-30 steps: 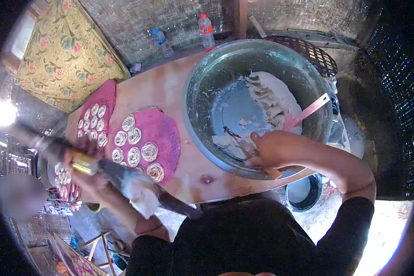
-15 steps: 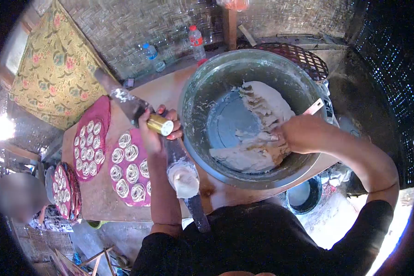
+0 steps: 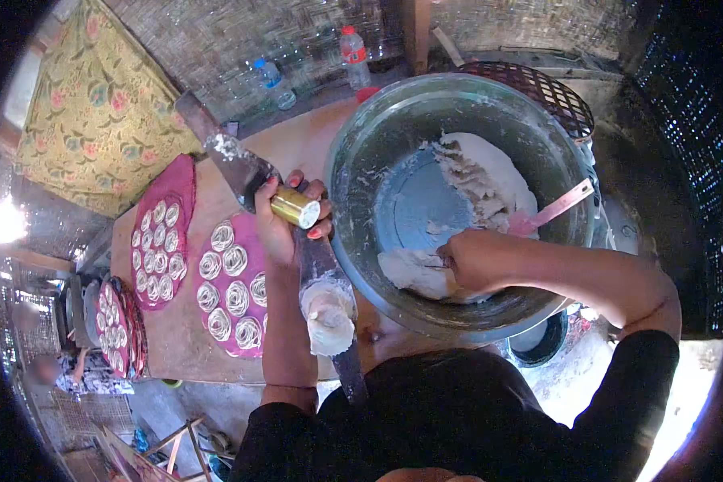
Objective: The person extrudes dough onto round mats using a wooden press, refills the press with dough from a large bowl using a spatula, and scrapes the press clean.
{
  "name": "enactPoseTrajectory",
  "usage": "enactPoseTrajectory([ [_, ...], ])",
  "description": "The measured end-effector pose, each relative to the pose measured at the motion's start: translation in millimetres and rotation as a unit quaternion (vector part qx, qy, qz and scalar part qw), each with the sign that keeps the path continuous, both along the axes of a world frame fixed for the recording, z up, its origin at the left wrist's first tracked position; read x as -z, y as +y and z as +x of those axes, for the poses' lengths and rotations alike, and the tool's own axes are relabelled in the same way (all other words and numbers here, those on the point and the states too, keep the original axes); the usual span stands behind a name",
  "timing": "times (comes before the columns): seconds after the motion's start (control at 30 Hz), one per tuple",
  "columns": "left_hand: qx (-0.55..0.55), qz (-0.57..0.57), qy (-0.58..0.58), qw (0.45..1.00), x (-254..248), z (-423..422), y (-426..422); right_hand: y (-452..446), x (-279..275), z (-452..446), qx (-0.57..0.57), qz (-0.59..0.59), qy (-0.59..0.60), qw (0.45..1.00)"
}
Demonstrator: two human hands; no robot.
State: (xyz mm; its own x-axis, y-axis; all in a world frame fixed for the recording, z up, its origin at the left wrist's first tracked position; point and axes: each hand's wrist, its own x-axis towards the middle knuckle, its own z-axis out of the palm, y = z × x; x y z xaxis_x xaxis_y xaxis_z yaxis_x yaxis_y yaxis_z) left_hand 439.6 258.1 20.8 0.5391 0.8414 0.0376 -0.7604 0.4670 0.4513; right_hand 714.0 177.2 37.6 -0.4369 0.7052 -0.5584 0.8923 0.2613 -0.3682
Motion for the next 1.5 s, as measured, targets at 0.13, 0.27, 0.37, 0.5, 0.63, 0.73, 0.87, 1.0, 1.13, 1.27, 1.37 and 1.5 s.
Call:
enactPoseTrajectory([
  [0.13, -0.028, -0.004, 0.043, 0.999, -8, 4, -1, -22, -34, -2, 0.003, 0.002, -0.001, 1.0],
  [0.27, -0.023, -0.01, 0.028, 0.999, -1, 0, -1, -51, -62, 7, 0.004, -0.006, -0.011, 1.0],
  [0.37, -0.036, -0.043, 0.032, 0.998, -18, -2, -2, -69, -90, 25, -0.011, 0.036, -0.036, 0.999],
  [0.5, -0.203, 0.13, 0.254, 0.937, -96, -27, -11, -82, -128, 74, 0.005, 0.142, 0.043, 0.989],
  [0.63, -0.34, 0.283, 0.627, 0.642, -162, -25, -39, -102, -202, 94, 0.08, 0.114, 0.112, 0.984],
  [0.73, -0.359, 0.518, 0.546, 0.552, -162, -9, -25, -114, -216, 105, 0.16, 0.135, 0.285, 0.936],
  [0.87, -0.432, 0.638, 0.594, 0.232, -149, 13, -34, -89, -225, 90, 0.138, 0.075, 0.281, 0.947],
  [1.0, -0.449, 0.664, 0.575, 0.163, -142, 32, -37, -49, -202, 82, -0.095, 0.331, 0.264, 0.901],
  [1.13, -0.379, 0.588, 0.653, 0.29, -169, 76, -77, -67, -194, 25, -0.07, 0.637, -0.037, 0.767],
  [1.27, -0.322, 0.673, 0.592, 0.305, -108, 47, -24, -81, -144, 1, -0.105, 0.695, -0.139, 0.698],
  [1.37, -0.252, 0.598, 0.689, 0.322, -142, 53, -66, -81, -115, 14, -0.144, 0.688, -0.092, 0.705],
  [1.5, -0.261, 0.499, 0.499, 0.658, -105, 8, -15, -103, -134, 31, -0.09, 0.664, -0.034, 0.742],
])
